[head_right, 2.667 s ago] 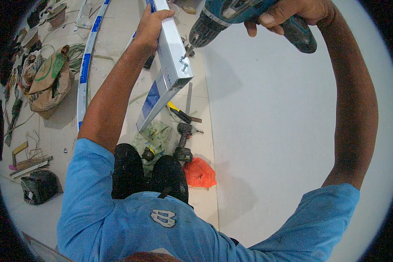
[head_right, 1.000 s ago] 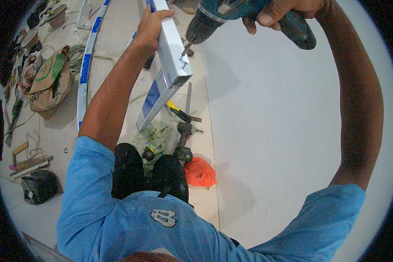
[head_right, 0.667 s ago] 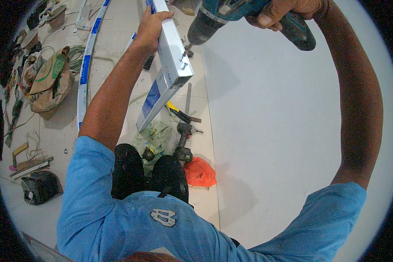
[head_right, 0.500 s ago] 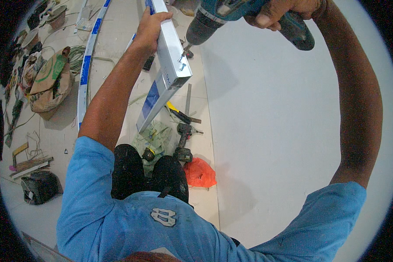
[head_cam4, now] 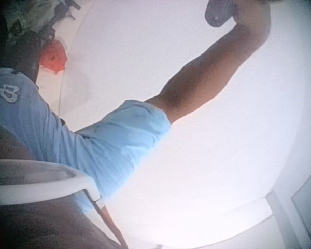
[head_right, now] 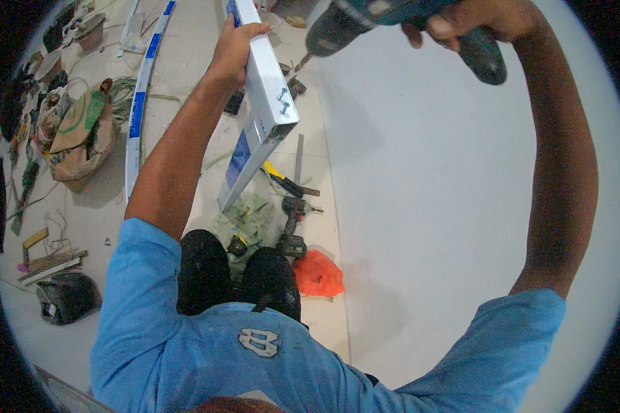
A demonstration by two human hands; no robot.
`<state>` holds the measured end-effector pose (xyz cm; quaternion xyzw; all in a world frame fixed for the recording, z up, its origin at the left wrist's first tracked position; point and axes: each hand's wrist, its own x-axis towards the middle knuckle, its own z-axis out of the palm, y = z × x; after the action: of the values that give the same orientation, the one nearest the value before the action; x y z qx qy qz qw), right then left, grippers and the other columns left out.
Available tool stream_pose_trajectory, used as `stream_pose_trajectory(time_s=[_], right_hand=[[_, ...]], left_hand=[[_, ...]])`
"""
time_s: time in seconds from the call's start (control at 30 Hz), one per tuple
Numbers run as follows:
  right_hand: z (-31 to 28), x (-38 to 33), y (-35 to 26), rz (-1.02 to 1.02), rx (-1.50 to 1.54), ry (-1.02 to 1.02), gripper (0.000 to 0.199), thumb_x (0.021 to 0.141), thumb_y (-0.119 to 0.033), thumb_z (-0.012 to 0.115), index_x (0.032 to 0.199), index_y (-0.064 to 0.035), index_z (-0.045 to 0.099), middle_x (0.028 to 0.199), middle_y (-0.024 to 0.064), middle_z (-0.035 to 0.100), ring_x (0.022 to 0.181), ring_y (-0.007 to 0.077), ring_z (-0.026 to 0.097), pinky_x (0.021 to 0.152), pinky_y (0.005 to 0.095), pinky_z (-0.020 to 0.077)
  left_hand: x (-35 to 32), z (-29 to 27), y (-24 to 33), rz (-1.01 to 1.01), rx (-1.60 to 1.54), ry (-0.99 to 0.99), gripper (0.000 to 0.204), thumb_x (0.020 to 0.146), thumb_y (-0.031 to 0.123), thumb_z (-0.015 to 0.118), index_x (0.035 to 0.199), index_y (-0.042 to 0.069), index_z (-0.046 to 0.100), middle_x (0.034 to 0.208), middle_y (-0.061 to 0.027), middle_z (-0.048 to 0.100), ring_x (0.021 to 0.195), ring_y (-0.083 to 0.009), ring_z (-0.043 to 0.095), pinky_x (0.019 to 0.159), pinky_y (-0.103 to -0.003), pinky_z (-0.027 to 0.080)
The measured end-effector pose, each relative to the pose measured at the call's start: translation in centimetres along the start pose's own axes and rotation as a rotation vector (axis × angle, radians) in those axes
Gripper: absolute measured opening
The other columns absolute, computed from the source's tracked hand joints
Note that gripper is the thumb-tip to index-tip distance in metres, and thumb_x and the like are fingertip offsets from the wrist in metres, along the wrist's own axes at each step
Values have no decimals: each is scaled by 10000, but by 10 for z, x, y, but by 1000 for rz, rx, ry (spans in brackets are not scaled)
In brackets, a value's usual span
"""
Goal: The person measures and marks aluminum profiles using a tape measure and marker. They then use a power drill to create holes in the profiles. Finally, they assemble the profiles together, fitting them into a frame structure.
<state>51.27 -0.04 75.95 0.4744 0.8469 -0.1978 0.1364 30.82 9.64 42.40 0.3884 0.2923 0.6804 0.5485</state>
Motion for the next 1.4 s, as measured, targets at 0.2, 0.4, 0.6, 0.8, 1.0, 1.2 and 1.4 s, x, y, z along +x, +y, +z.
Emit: stream_pose_trajectory(time_s=[0.2,0.4,0.6,0.8,1.0,1.2,1.4], right_hand=[[118,-86,20,90,-189,512,487,806,-477,878,1068,-98,718,827,24,684,671,139,636,560,311,517],[387,-26,41,95,250,329,885,817,-119,800,1604,-47,402,1603,229,470,1462,343,492,1222,459,387],[682,129,83,379,218,127,856,816,-140,755,1573,-4,378,1154,300,670,1078,459,675,981,545,548],[760,190,98,373,-164,513,484,947,-128,593,1427,-68,593,1013,184,695,884,348,706,777,494,567],[769,177,128,331,30,410,564,906,-116,702,1444,-85,538,1075,218,687,1009,383,690,860,521,551],[499,125,71,232,942,1122,171,974,-154,729,1059,-10,695,916,103,715,814,166,661,770,327,539],[336,85,7,-266,518,1508,254,876,-195,852,987,-25,698,890,79,664,806,190,631,708,345,509]], left_hand=[[23,6,-34,83,-93,45,579,891,133,693,1413,-17,491,1142,-198,670,929,-305,664,798,-443,554],[15,-12,6,-242,-157,-36,380,932,234,673,1177,-43,586,847,-185,685,740,-338,695,687,-481,573],[11,3,-3,-268,-105,-121,301,968,272,626,1118,11,624,848,-168,694,691,-351,698,693,-518,618],[11,-9,7,-278,-130,-332,453,1011,317,517,1300,-18,618,1001,-185,744,918,-360,746,843,-521,617],[17,-4,-6,-281,-47,-289,443,1029,295,488,1308,-21,625,1082,-194,754,914,-345,749,847,-483,625],[20,-2,-14,-231,-113,-106,444,959,270,608,1347,78,511,1077,-195,689,917,-368,725,788,-516,635],[-1,20,7,-268,4,-28,501,947,295,611,1395,126,465,988,-204,650,793,-405,697,651,-586,629]])
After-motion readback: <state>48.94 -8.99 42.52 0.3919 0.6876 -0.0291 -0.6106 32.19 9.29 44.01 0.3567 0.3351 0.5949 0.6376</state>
